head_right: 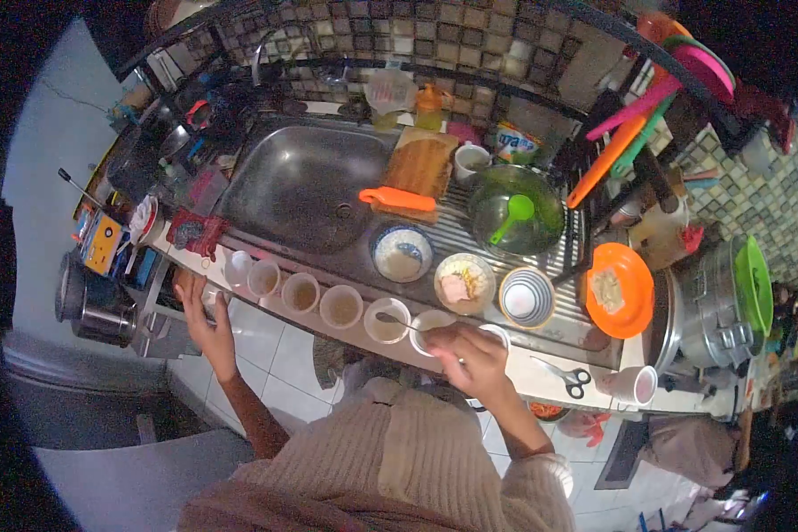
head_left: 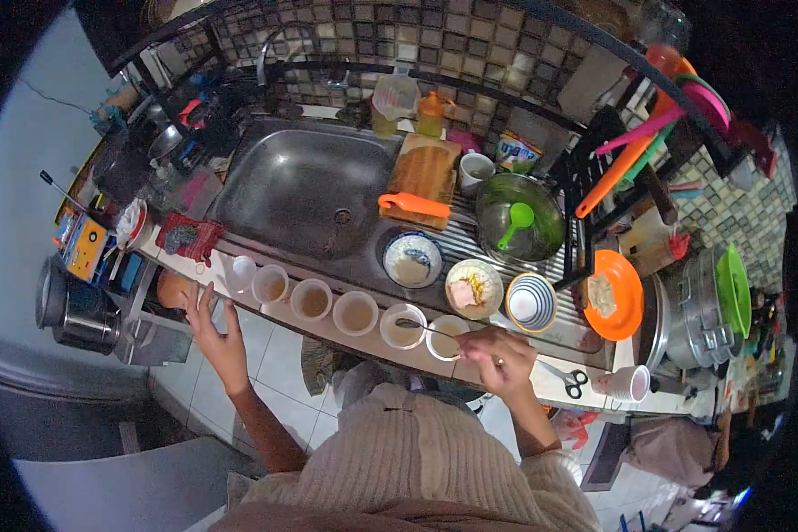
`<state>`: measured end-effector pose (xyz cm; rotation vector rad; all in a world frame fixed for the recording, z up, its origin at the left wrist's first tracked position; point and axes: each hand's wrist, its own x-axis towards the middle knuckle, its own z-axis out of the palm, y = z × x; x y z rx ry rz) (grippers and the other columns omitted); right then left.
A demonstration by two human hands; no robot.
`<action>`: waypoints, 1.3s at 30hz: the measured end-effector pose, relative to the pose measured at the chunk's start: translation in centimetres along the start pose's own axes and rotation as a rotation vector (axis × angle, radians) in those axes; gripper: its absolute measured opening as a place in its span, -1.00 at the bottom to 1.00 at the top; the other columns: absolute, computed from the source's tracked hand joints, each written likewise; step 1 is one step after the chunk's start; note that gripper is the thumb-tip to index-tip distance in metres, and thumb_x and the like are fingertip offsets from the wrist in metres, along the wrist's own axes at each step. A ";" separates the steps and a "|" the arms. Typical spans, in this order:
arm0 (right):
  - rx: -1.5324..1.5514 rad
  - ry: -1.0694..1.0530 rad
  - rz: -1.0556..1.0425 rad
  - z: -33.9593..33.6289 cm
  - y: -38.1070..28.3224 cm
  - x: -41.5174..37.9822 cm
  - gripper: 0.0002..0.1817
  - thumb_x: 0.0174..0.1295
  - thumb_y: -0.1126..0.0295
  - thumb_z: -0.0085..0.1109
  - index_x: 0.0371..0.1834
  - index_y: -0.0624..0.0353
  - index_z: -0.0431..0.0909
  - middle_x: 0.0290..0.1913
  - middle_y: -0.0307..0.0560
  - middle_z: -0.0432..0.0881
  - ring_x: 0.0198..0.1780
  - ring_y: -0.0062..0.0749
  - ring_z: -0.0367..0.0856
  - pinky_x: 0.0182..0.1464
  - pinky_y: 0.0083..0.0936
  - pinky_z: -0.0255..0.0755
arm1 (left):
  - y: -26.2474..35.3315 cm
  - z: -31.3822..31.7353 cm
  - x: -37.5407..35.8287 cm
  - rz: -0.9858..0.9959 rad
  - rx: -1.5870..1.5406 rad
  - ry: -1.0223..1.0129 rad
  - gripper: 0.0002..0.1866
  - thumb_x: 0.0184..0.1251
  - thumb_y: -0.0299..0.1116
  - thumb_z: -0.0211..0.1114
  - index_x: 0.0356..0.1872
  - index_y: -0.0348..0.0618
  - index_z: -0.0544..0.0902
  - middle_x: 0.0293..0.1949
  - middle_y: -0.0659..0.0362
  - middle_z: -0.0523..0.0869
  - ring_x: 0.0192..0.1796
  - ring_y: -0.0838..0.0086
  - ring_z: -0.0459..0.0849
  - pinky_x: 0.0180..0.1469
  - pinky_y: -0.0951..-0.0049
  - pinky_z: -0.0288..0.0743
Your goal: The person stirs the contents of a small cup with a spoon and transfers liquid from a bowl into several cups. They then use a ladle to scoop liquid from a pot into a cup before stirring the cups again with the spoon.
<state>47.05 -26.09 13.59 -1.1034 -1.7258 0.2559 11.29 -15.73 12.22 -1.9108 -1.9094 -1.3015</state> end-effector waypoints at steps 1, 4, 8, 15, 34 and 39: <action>0.045 0.053 0.059 0.4 0.5 -0.4 -0.93 0.01 0.56 0.24 -0.42 0.31 0.59 -0.42 -0.08 0.65 -0.42 -0.38 0.64 -0.39 -0.56 0.50 | -0.8 0.1 -0.2 -0.019 0.002 -0.013 -0.67 0.24 -0.38 0.17 0.03 -0.18 0.51 0.22 0.00 0.38 0.39 -0.01 0.09 0.33 0.08 0.01; 0.150 0.139 0.375 1.2 1.1 -0.9 -0.96 0.12 0.60 0.13 -0.40 0.36 0.56 -0.42 -0.04 0.66 -0.44 -0.46 0.64 -0.40 -0.59 0.51 | -3.0 0.4 -0.9 -0.065 0.009 -0.047 -0.66 0.24 -0.38 0.18 0.04 -0.20 0.50 0.22 -0.02 0.37 0.39 0.00 0.08 0.33 0.11 0.01; 0.413 0.326 0.522 1.4 1.1 -0.3 -0.89 0.26 0.60 -0.04 -0.37 0.42 0.48 -0.40 0.08 0.64 -0.46 -0.46 0.61 -0.41 -0.56 0.53 | -6.4 1.3 -1.2 -0.112 -0.006 -0.096 -0.59 0.18 -0.39 0.23 0.08 -0.23 0.46 0.21 -0.05 0.38 0.38 0.02 0.11 0.34 0.14 0.01; 0.473 0.778 0.656 3.2 2.4 -1.6 -0.78 0.37 0.32 -0.10 -0.28 0.28 0.38 -0.50 0.00 0.55 -0.62 -0.51 0.47 -0.57 -0.65 0.38 | -10.6 5.0 -2.1 -0.249 -0.241 -0.327 -0.26 -0.02 -0.48 0.40 0.22 -0.35 0.23 0.24 -0.12 0.31 0.35 0.13 0.18 0.36 0.20 -0.01; 0.447 1.221 0.532 0.0 1.2 -5.2 -0.84 0.32 0.34 -0.01 -0.20 0.21 0.40 -0.32 -0.04 0.54 -0.43 -0.53 0.50 -0.41 -0.66 0.39 | -12.7 11.5 -0.5 -0.464 -0.785 -0.376 -0.44 -0.01 -0.49 0.37 0.07 -0.28 0.37 -0.02 0.09 0.53 0.03 0.40 0.50 0.13 0.40 0.32; 0.306 1.151 0.575 -3.6 1.9 -4.4 -0.81 0.34 0.31 -0.03 -0.24 0.23 0.42 -0.31 -0.05 0.55 -0.39 -0.53 0.52 -0.34 -0.65 0.45 | -13.8 12.8 -0.9 -0.352 -0.632 -0.203 -0.52 0.10 -0.41 0.34 0.03 -0.36 0.41 -0.02 0.01 0.57 0.04 0.35 0.51 0.12 0.36 0.34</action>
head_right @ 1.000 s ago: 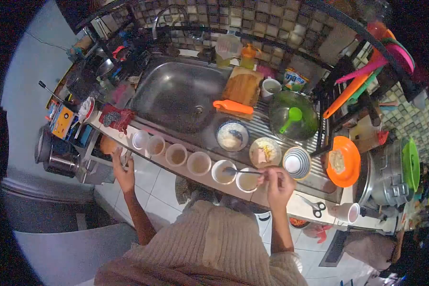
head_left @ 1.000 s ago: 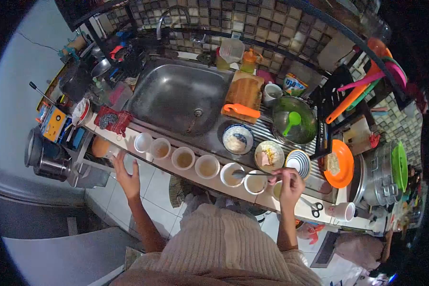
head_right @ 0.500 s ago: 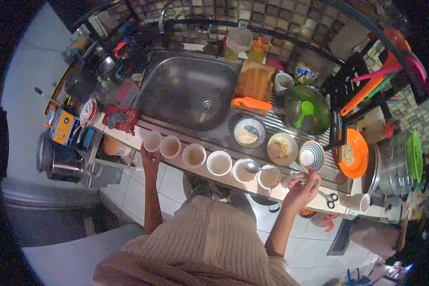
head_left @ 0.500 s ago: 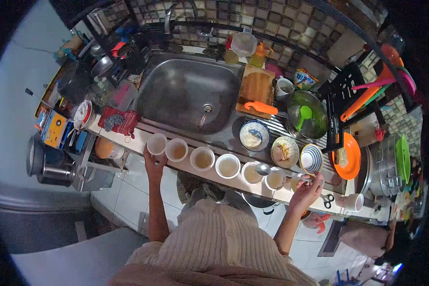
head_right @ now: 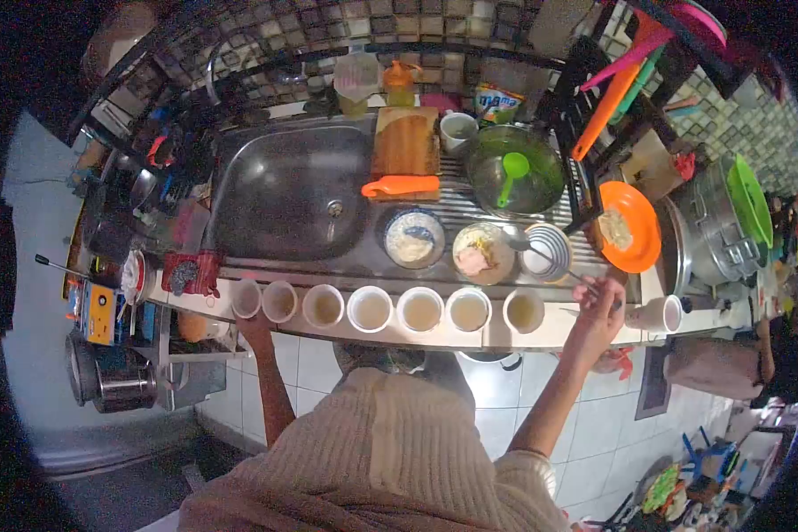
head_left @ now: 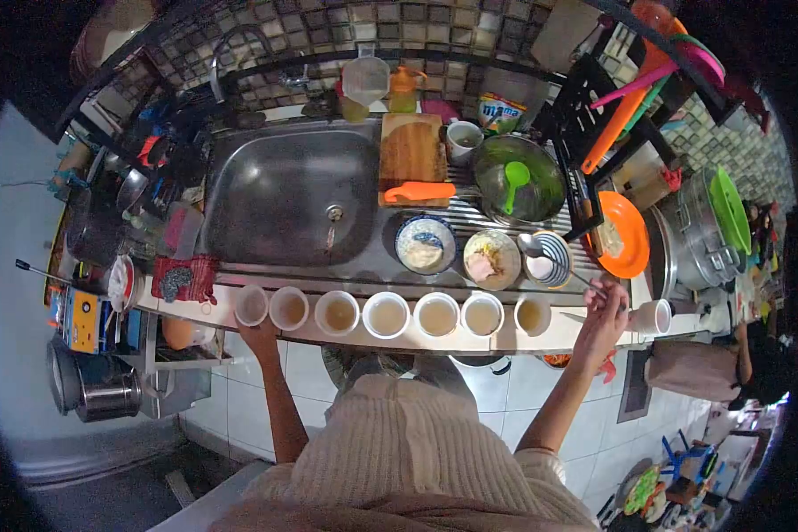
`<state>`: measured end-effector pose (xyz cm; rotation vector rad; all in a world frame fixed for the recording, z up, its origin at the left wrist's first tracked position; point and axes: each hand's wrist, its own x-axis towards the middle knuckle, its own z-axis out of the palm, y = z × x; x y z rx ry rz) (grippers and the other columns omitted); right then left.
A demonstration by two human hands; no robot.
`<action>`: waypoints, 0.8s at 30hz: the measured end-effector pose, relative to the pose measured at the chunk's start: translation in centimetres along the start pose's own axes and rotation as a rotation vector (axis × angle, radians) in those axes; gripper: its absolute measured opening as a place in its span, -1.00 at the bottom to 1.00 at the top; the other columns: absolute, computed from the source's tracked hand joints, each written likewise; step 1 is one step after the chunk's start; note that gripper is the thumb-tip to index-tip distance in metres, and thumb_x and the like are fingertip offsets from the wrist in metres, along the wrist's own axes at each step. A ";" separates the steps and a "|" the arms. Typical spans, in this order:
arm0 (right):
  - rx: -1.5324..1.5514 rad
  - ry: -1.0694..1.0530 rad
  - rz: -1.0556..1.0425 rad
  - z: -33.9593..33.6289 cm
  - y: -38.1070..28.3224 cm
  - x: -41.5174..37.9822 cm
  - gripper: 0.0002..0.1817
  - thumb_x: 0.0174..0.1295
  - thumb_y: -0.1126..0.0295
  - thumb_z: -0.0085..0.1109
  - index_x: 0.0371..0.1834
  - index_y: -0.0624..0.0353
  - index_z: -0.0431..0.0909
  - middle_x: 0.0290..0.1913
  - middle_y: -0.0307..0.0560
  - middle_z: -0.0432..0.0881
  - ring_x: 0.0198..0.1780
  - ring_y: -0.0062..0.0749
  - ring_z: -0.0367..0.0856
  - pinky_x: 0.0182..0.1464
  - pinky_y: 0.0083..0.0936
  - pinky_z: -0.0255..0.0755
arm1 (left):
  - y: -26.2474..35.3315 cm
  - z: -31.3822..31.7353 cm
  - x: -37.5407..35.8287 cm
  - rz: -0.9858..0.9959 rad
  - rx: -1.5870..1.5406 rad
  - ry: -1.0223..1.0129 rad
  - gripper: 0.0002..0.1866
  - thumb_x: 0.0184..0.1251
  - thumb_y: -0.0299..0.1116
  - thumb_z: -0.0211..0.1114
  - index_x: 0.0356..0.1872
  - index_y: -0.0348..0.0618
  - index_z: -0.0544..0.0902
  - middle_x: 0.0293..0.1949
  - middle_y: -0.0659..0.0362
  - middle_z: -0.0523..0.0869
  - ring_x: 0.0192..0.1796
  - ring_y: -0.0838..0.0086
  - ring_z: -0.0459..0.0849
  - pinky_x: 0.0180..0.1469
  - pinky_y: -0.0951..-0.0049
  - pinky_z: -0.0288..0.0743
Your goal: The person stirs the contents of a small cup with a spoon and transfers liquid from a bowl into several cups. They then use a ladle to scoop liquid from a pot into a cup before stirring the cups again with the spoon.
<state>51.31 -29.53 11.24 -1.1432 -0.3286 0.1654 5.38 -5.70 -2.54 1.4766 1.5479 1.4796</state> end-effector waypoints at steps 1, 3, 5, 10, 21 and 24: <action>-0.046 -0.023 0.039 0.1 -0.2 0.6 -0.80 0.35 0.30 -0.04 -0.25 0.24 0.43 -0.30 -0.06 0.55 -0.38 -0.53 0.53 -0.32 -0.65 0.46 | -0.3 -0.3 0.0 0.001 -0.001 -0.006 -0.52 0.10 -0.41 0.34 0.03 -0.36 0.41 -0.02 0.01 0.57 0.04 0.35 0.51 0.12 0.36 0.34; -0.130 -0.096 0.045 -0.5 0.6 1.8 -0.78 0.36 0.29 -0.06 -0.26 0.25 0.44 -0.28 -0.06 0.56 -0.35 -0.52 0.55 -0.28 -0.62 0.47 | 0.2 -0.9 -0.1 -0.019 0.053 0.067 -0.52 0.10 -0.39 0.37 0.02 -0.40 0.43 -0.07 0.05 0.60 -0.02 0.37 0.55 0.08 0.36 0.38; -0.275 -0.199 0.094 -0.9 2.0 2.9 -0.76 0.36 0.29 -0.06 -0.31 0.26 0.46 -0.29 -0.09 0.57 -0.34 -0.54 0.56 -0.31 -0.61 0.48 | 0.2 -2.0 0.9 0.039 0.030 0.007 -0.55 0.11 -0.42 0.37 -0.01 -0.42 0.45 -0.12 0.06 0.62 -0.09 0.40 0.58 0.00 0.38 0.46; -0.521 -0.456 -0.037 1.7 2.5 3.7 -0.70 0.36 0.33 -0.08 -0.43 0.31 0.49 -0.52 -0.07 0.62 -0.56 -0.54 0.58 -0.49 -0.62 0.44 | 2.1 -2.5 1.9 0.157 -0.199 0.239 -0.50 0.06 -0.55 0.36 0.06 -0.40 0.41 -0.05 -0.01 0.57 -0.09 0.41 0.59 -0.07 0.44 0.52; -0.726 -0.876 -0.349 5.1 5.5 7.6 -0.69 0.09 0.19 0.27 -0.61 0.21 0.53 -0.76 -0.19 0.51 -0.74 -0.52 0.49 -0.63 -0.59 0.31 | 9.9 0.4 -2.5 0.131 -0.129 0.369 -0.43 0.00 -0.53 0.42 0.08 -0.36 0.38 0.04 0.02 0.52 0.01 0.37 0.54 0.06 0.35 0.45; -0.786 -0.926 -0.299 5.6 5.7 7.8 -0.67 0.06 0.14 0.29 -0.63 0.16 0.52 -0.78 -0.21 0.50 -0.75 -0.50 0.50 -0.63 -0.57 0.31 | 9.8 0.8 -3.5 0.133 -0.155 0.342 -0.46 0.00 -0.57 0.40 0.06 -0.35 0.39 0.01 0.02 0.53 -0.01 0.36 0.55 0.04 0.34 0.47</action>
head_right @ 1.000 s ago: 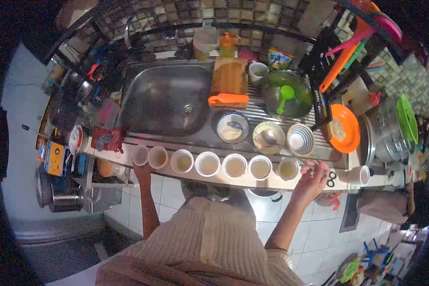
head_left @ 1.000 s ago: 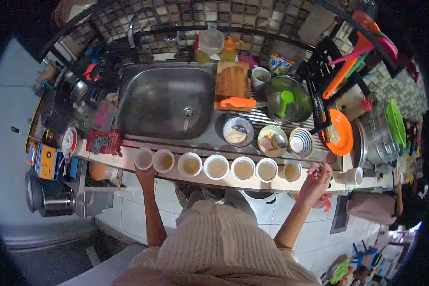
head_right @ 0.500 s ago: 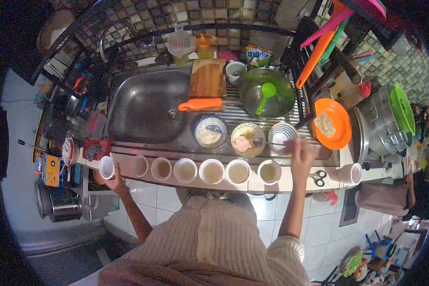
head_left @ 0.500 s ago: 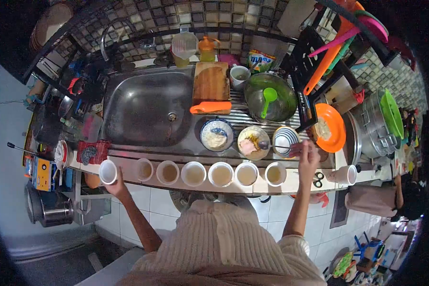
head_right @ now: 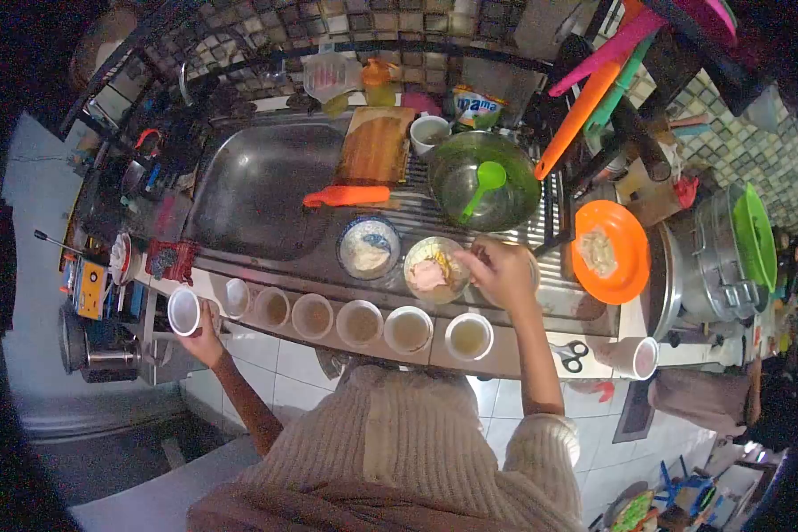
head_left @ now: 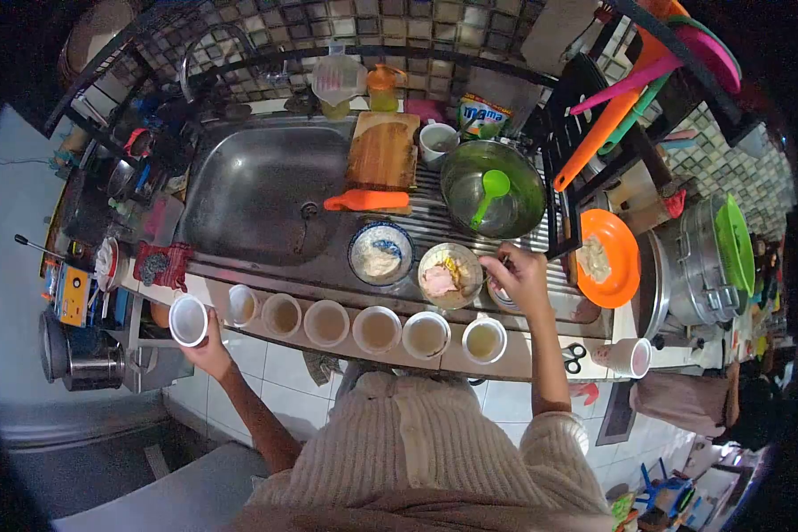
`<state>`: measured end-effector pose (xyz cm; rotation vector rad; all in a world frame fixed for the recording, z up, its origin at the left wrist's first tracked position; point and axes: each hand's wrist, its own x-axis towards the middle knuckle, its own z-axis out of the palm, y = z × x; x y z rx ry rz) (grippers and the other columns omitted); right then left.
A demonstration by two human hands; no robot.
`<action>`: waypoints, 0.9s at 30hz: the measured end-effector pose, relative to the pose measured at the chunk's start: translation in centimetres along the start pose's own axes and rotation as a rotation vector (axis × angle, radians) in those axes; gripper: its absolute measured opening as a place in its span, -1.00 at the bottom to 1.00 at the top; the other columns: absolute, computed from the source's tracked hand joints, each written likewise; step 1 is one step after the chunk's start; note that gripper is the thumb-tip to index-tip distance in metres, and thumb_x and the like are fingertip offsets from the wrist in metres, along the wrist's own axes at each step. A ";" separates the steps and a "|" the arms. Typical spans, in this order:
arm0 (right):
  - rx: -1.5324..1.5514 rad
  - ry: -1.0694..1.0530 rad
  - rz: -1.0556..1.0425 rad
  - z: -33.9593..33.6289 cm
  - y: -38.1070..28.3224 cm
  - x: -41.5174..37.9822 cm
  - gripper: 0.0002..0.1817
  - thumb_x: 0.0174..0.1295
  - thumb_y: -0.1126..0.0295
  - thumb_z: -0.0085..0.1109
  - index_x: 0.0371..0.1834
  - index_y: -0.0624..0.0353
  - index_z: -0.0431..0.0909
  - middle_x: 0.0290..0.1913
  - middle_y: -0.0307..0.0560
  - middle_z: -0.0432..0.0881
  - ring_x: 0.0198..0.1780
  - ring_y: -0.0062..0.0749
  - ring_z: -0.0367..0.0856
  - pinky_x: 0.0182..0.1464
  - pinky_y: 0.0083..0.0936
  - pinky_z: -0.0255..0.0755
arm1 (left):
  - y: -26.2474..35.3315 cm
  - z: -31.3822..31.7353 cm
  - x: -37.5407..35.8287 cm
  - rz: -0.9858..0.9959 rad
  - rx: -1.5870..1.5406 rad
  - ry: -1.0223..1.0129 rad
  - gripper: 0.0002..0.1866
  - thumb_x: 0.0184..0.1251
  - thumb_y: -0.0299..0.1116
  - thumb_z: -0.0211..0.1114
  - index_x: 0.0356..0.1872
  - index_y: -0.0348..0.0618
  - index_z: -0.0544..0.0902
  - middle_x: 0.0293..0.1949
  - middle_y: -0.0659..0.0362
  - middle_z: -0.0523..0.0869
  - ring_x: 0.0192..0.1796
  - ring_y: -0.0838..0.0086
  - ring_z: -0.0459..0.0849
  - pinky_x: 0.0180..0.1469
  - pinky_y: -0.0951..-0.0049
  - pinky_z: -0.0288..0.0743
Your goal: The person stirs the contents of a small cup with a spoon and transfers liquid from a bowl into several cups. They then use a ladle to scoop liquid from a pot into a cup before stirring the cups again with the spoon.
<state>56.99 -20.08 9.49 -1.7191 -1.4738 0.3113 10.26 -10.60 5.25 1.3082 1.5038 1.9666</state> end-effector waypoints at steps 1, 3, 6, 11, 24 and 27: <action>0.033 -0.025 0.011 0.0 -0.3 0.1 -0.67 0.06 0.14 0.29 -0.63 0.16 0.52 -0.79 -0.21 0.49 -0.75 -0.51 0.50 -0.63 -0.58 0.30 | 0.2 0.0 -0.3 0.000 0.005 0.003 -0.46 0.00 -0.57 0.40 0.06 -0.35 0.39 0.01 0.02 0.53 -0.01 0.36 0.55 0.04 0.34 0.47; 0.051 -0.024 0.009 0.1 0.0 0.2 -0.66 0.07 0.15 0.29 -0.64 0.17 0.52 -0.81 -0.21 0.47 -0.76 -0.53 0.49 -0.65 -0.59 0.29 | 0.5 0.4 -0.7 -0.048 -0.004 0.013 -0.47 0.01 -0.60 0.38 0.05 -0.36 0.39 -0.02 0.03 0.55 -0.03 0.37 0.56 0.02 0.35 0.48; 0.084 -0.010 -0.009 0.2 0.6 -0.2 -0.65 0.08 0.16 0.28 -0.64 0.20 0.51 -0.81 -0.22 0.47 -0.76 -0.55 0.48 -0.66 -0.62 0.28 | 1.3 0.9 -1.1 -0.003 0.039 0.006 -0.44 0.00 -0.64 0.37 0.08 -0.37 0.36 -0.09 0.02 0.57 -0.10 0.40 0.59 -0.03 0.41 0.52; 0.201 0.054 0.007 1.0 1.5 -1.1 -0.71 0.09 0.26 0.30 -0.63 0.21 0.51 -0.80 -0.25 0.47 -0.76 -0.68 0.46 -0.70 -0.69 0.24 | 0.8 1.0 -0.8 -0.008 0.055 -0.013 -0.44 0.01 -0.62 0.38 0.08 -0.37 0.36 -0.09 0.03 0.57 -0.11 0.40 0.60 -0.05 0.41 0.52; 0.271 0.175 -0.123 1.7 2.9 -2.2 -0.73 0.00 0.33 0.38 -0.64 0.23 0.49 -0.76 -0.23 0.49 -0.74 -0.67 0.49 -0.71 -0.72 0.29 | 1.7 2.0 -1.2 0.030 0.048 -0.013 -0.46 0.02 -0.63 0.36 0.07 -0.39 0.37 -0.06 0.02 0.56 -0.08 0.40 0.58 -0.01 0.42 0.49; 0.243 0.185 -0.142 1.6 3.1 -2.2 -0.73 -0.02 0.34 0.39 -0.64 0.23 0.49 -0.76 -0.22 0.50 -0.74 -0.62 0.50 -0.69 -0.69 0.30 | 2.7 2.0 -1.4 0.027 0.129 -0.005 -0.45 0.02 -0.63 0.36 0.08 -0.39 0.35 -0.06 0.01 0.56 -0.08 0.40 0.58 -0.01 0.42 0.49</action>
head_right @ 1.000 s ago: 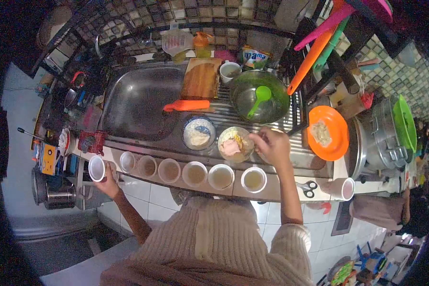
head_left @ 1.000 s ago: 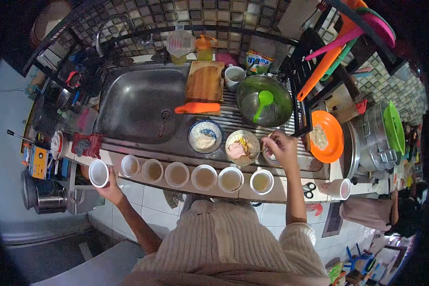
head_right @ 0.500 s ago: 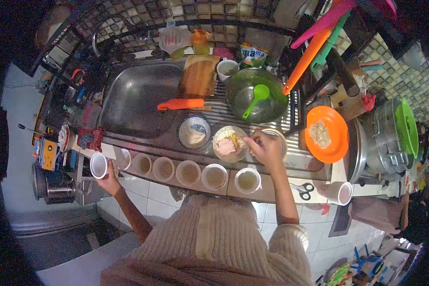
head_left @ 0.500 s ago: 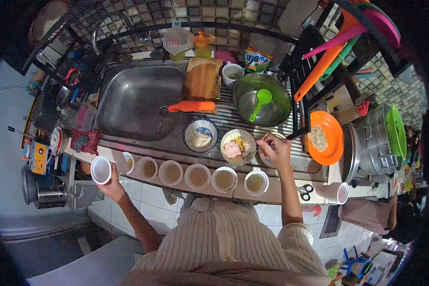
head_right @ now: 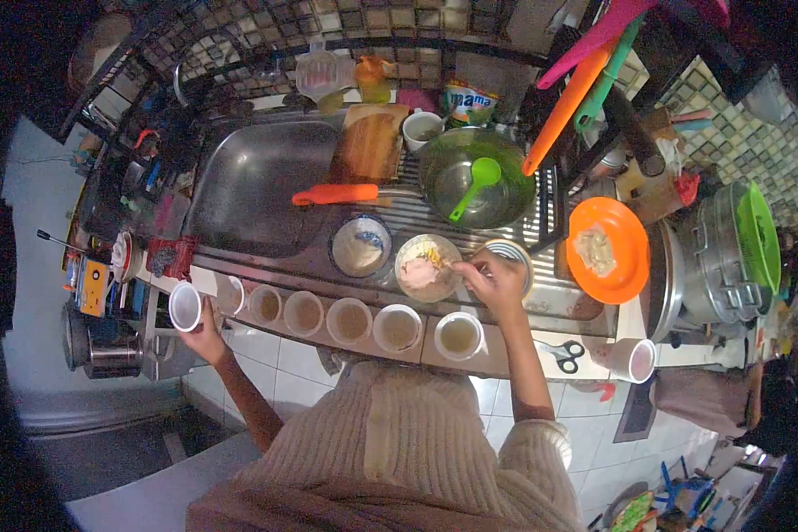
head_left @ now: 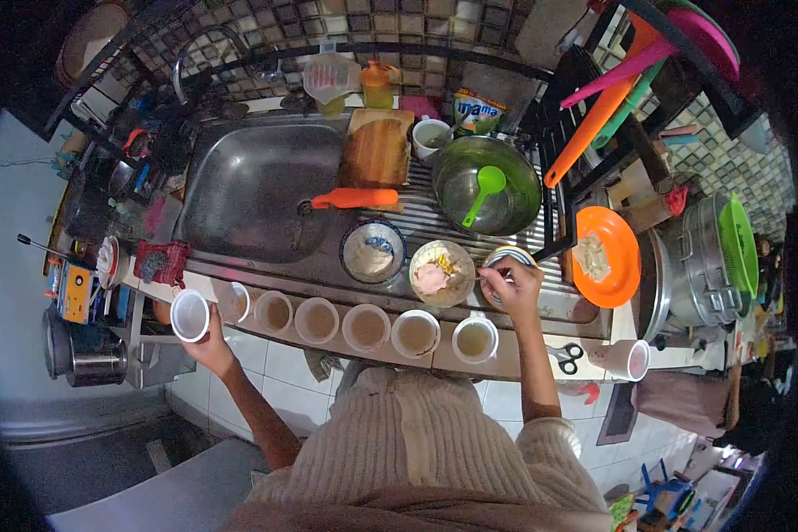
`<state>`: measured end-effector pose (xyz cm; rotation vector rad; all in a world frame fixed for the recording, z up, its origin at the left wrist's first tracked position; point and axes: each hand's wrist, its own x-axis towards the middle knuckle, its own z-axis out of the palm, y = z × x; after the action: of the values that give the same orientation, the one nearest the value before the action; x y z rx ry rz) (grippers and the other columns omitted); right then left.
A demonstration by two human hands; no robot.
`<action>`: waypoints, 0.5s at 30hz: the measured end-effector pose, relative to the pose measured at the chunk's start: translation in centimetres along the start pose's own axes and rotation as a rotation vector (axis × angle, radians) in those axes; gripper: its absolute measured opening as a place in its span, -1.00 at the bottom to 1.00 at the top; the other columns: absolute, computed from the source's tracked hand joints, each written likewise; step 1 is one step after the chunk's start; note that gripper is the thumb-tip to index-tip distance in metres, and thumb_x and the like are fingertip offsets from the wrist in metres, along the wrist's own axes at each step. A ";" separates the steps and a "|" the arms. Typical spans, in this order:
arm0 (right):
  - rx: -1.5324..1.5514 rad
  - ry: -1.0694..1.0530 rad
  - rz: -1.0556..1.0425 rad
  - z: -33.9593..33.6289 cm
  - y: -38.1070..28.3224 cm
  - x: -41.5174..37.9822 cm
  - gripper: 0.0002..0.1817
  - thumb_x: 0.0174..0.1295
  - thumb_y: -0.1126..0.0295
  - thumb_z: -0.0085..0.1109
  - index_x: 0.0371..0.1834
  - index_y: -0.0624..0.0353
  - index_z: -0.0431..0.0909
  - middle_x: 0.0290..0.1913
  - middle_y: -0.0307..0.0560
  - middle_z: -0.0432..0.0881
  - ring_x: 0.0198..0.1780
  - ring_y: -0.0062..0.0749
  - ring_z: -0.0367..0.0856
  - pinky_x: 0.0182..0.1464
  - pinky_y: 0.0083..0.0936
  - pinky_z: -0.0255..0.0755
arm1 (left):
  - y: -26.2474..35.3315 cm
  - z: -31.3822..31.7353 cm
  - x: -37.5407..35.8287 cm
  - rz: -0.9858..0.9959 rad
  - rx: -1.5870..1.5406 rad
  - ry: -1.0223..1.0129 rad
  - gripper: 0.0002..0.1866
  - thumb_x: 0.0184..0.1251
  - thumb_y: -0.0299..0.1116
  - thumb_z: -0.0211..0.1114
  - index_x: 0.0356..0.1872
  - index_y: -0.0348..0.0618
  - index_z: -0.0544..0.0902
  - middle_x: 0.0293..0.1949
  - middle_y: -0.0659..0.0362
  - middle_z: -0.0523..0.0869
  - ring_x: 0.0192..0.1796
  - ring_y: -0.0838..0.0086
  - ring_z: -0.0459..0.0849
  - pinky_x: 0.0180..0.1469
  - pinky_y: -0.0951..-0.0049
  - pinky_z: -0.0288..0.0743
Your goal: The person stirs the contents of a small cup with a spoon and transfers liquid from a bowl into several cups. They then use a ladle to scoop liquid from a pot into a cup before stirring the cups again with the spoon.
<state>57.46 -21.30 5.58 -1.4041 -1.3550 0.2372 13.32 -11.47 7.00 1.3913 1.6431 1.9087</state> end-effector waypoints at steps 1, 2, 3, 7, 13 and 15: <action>-0.038 0.007 -0.005 0.0 0.2 -0.1 -0.74 -0.03 0.37 0.39 -0.65 0.22 0.49 -0.75 -0.22 0.50 -0.72 -0.59 0.51 -0.67 -0.67 0.31 | 0.0 0.0 0.0 0.002 -0.001 0.001 -0.45 0.02 -0.63 0.36 0.08 -0.39 0.35 -0.06 0.01 0.56 -0.08 0.40 0.58 -0.01 0.42 0.49; -0.077 0.013 -0.009 -0.1 0.3 -0.2 -0.76 -0.04 0.39 0.39 -0.65 0.22 0.49 -0.75 -0.21 0.51 -0.71 -0.56 0.53 -0.66 -0.65 0.32 | 0.0 -0.1 0.0 0.021 -0.006 -0.002 -0.45 0.02 -0.63 0.36 0.08 -0.39 0.36 -0.05 0.02 0.56 -0.08 0.40 0.58 -0.01 0.42 0.49; -0.076 0.014 -0.012 -0.2 0.4 -0.2 -0.76 -0.04 0.39 0.39 -0.65 0.22 0.49 -0.75 -0.21 0.51 -0.71 -0.56 0.53 -0.66 -0.65 0.32 | 0.1 -0.2 -0.1 0.041 -0.011 -0.006 -0.45 0.02 -0.62 0.37 0.07 -0.39 0.36 -0.05 0.02 0.55 -0.08 0.40 0.58 -0.02 0.43 0.50; -0.084 0.102 -0.005 -1.0 -0.1 -0.3 -0.81 0.04 0.46 0.27 -0.65 0.20 0.51 -0.73 -0.20 0.52 -0.67 -0.51 0.54 -0.61 -0.63 0.33 | 1.0 -0.3 -0.6 -0.054 -0.097 -0.008 -0.46 0.01 -0.62 0.38 0.06 -0.40 0.37 -0.06 0.03 0.55 -0.09 0.42 0.58 -0.02 0.43 0.50; 0.181 0.338 0.151 -2.0 -1.7 -1.2 -0.64 0.36 0.40 -0.15 -0.58 0.35 0.44 -0.63 -0.05 0.57 -0.67 -0.51 0.51 -0.60 -0.63 0.42 | 2.9 0.1 -2.2 -0.111 -0.082 -0.208 -0.42 -0.10 -0.53 0.47 0.02 -0.34 0.43 -0.08 0.09 0.57 -0.04 0.41 0.54 0.03 0.43 0.40; 0.267 0.430 0.167 -2.6 -2.3 -1.5 -0.62 0.39 0.36 -0.19 -0.55 0.36 0.43 -0.62 -0.02 0.56 -0.69 -0.50 0.49 -0.61 -0.62 0.41 | 5.9 0.9 -3.2 -0.142 -0.014 -0.334 -0.40 -0.13 -0.52 0.48 0.03 -0.32 0.42 -0.08 0.09 0.57 -0.04 0.41 0.54 0.03 0.43 0.40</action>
<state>57.59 -24.48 7.57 -1.2541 -0.8220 0.2028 17.80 -15.09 10.54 1.4521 1.5179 1.5110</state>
